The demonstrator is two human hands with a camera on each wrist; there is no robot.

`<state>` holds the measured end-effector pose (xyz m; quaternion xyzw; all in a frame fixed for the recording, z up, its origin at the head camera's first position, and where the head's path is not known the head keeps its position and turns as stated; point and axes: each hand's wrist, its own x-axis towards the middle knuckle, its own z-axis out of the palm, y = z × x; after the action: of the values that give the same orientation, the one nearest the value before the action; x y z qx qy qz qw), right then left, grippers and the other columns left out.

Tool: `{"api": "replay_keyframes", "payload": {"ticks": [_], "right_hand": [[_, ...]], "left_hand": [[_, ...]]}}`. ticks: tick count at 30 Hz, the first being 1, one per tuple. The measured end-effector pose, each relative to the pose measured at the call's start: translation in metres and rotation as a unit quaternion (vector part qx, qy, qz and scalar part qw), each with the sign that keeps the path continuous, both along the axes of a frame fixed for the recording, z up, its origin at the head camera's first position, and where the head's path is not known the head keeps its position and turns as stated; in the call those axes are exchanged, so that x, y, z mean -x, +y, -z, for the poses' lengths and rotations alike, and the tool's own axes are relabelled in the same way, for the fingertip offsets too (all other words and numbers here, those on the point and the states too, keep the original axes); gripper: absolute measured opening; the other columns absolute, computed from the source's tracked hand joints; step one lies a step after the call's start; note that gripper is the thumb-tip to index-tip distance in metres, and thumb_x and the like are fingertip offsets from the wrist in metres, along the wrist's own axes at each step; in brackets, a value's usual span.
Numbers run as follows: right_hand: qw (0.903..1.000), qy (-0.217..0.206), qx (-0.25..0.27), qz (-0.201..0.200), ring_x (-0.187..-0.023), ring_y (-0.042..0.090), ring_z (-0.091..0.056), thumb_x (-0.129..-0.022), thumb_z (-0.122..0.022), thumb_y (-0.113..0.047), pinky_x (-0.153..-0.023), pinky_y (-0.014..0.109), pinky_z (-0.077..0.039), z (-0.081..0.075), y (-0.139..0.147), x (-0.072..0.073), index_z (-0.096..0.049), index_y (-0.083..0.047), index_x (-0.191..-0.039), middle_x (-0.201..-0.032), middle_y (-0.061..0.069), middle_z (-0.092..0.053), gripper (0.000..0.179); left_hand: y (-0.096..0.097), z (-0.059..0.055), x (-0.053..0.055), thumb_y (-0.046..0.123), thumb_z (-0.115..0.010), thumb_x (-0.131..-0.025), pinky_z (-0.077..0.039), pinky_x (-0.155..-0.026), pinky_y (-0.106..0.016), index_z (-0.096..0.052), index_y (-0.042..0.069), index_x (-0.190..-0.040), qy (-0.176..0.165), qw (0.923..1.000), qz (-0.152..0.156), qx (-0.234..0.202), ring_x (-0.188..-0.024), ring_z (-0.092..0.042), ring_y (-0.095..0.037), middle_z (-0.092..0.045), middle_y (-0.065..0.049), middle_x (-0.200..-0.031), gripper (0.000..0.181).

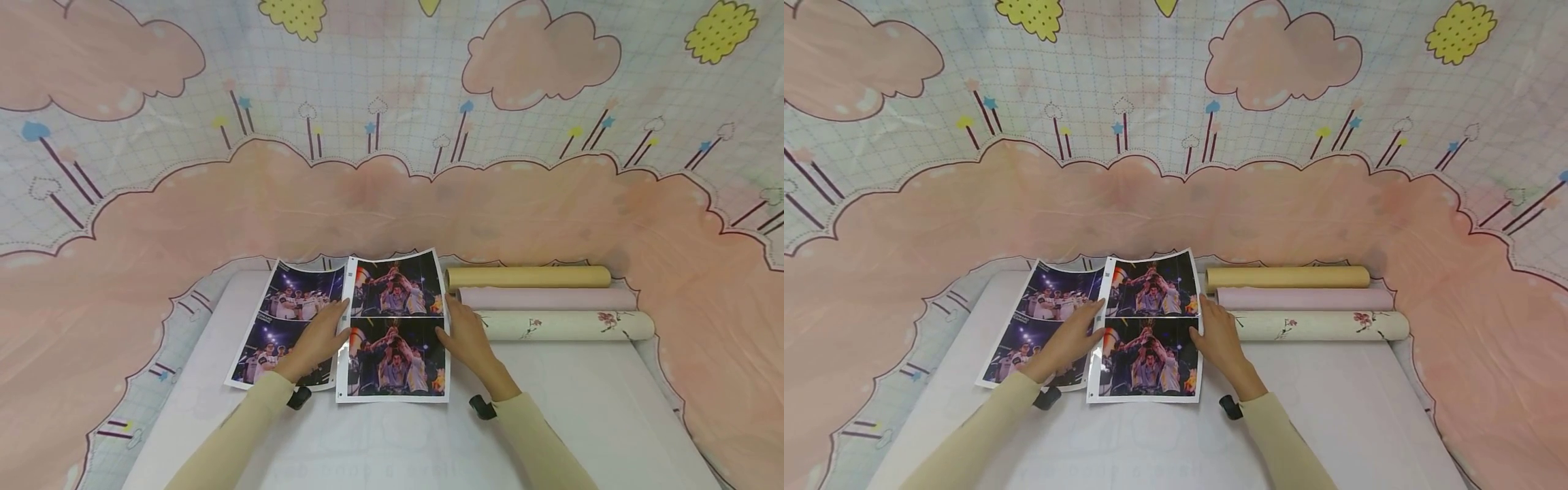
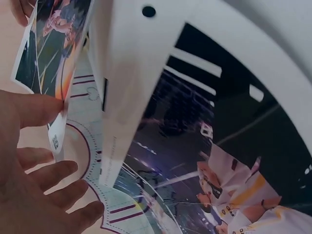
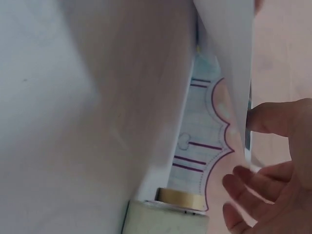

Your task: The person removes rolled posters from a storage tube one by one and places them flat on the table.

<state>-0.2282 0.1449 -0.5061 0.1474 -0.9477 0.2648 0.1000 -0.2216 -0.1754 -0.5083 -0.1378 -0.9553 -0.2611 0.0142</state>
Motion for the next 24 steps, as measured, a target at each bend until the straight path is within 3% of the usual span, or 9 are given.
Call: {"api": "replay_keyframes", "payload": {"ticks": [8, 19, 24], "right_hand": [[0.9985, -0.054, 0.003, 0.007, -0.133, 0.046, -0.044, -0.088, -0.07, -0.024, -0.109, 0.058, -0.039, 0.009, -0.009, 0.011, -0.035, 0.006, -0.148, -0.146, 0.029, -0.044, 0.075], [0.9936, -0.106, 0.037, 0.009, -0.132, 0.046, -0.045, -0.089, -0.069, -0.022, -0.11, 0.056, -0.039, 0.02, -0.019, 0.019, -0.033, 0.008, -0.147, -0.146, 0.032, -0.039, 0.075], [0.9913, -0.123, 0.047, 0.005, -0.135, 0.048, -0.042, -0.09, -0.068, -0.023, -0.11, 0.06, -0.037, 0.024, -0.02, 0.02, -0.032, 0.003, -0.149, -0.152, 0.029, -0.034, 0.074]], "left_hand": [[0.0, 0.013, 0.018, 0.027, -0.061, -0.094, -0.022, -0.117, -0.063, -0.032, -0.004, -0.15, -0.011, 0.9996, 0.021, 0.018, -0.145, -0.023, -0.049, -0.038, -0.025, -0.153, 0.069], [0.001, 0.019, 0.022, 0.025, -0.06, -0.093, -0.018, -0.117, -0.066, -0.034, -0.005, -0.149, -0.022, 0.9991, 0.007, 0.036, -0.145, -0.024, -0.049, -0.037, -0.028, -0.152, 0.068], [0.002, 0.022, 0.027, 0.027, -0.059, -0.095, -0.019, -0.116, -0.067, -0.034, -0.002, -0.149, -0.017, 0.9991, 0.005, 0.038, -0.145, -0.024, -0.049, -0.035, -0.027, -0.154, 0.066]]}}
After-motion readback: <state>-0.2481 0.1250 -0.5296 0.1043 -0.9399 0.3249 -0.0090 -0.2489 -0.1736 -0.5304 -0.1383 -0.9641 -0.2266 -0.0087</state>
